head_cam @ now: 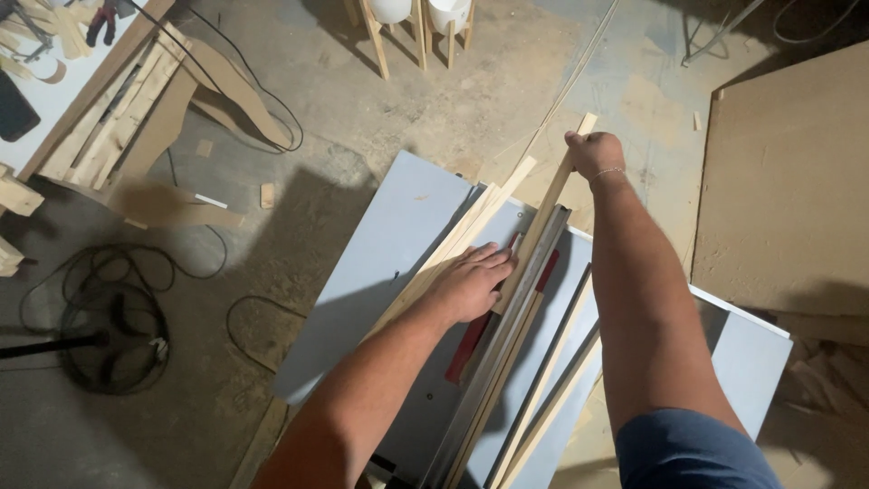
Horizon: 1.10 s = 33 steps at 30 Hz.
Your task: The person is organizing and aligning thin wooden strips on a table saw, preparing them for cutting.
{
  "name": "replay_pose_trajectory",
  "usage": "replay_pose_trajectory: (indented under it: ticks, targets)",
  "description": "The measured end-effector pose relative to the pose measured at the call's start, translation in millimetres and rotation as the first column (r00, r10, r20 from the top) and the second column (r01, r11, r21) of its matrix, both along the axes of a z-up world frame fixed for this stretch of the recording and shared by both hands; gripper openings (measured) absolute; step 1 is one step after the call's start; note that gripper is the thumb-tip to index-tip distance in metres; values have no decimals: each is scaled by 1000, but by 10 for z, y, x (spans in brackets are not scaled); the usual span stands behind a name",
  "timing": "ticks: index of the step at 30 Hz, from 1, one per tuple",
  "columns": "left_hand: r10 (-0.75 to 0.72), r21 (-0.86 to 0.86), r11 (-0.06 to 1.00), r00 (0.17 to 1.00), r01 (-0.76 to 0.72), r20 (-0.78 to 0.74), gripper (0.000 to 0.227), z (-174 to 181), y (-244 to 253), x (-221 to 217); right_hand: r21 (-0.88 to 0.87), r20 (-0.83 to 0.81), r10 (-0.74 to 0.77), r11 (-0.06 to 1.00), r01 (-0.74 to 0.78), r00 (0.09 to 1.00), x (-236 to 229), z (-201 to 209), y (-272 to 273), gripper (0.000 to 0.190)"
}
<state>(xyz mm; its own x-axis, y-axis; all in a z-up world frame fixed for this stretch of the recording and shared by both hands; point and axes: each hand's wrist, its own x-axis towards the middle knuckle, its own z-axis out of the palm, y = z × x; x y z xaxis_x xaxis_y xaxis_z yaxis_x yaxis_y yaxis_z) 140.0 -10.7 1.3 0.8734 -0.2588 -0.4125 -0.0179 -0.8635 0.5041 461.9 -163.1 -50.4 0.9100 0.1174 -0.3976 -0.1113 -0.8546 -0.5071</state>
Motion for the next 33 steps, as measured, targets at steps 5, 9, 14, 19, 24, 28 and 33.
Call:
replay_pose_trajectory:
  ticks: [5,9,14,19,24,28,33]
  targets:
    - [8,-23,1000,999,-7,35,61,52,5,68,9,20,-19,1000,19,1000,74,-13,11,43]
    - [13,-28,1000,1000,-13,19,61,91,1,141,14,30,-14,1000,14,999,129,-11,3,45]
    - [13,-25,1000,1000,-12,20,60,107,-6,212,19,52,-27,999,26,998,159,55,35,44]
    - [-3,-21,1000,1000,3,-14,59,31,-7,319,12,55,-20,1000,19,998,327,-59,-4,46]
    - [-5,35,999,999,3,47,57,-252,-59,434,14,84,-9,1000,7,996,477,-94,-13,49]
    - [22,36,999,995,-26,95,55,-368,-92,540,9,142,-18,1000,17,990,635,-60,-24,46]
    - [81,-130,990,969,-51,234,59,-444,-118,599,253,39,-244,940,226,969,436,705,119,39]
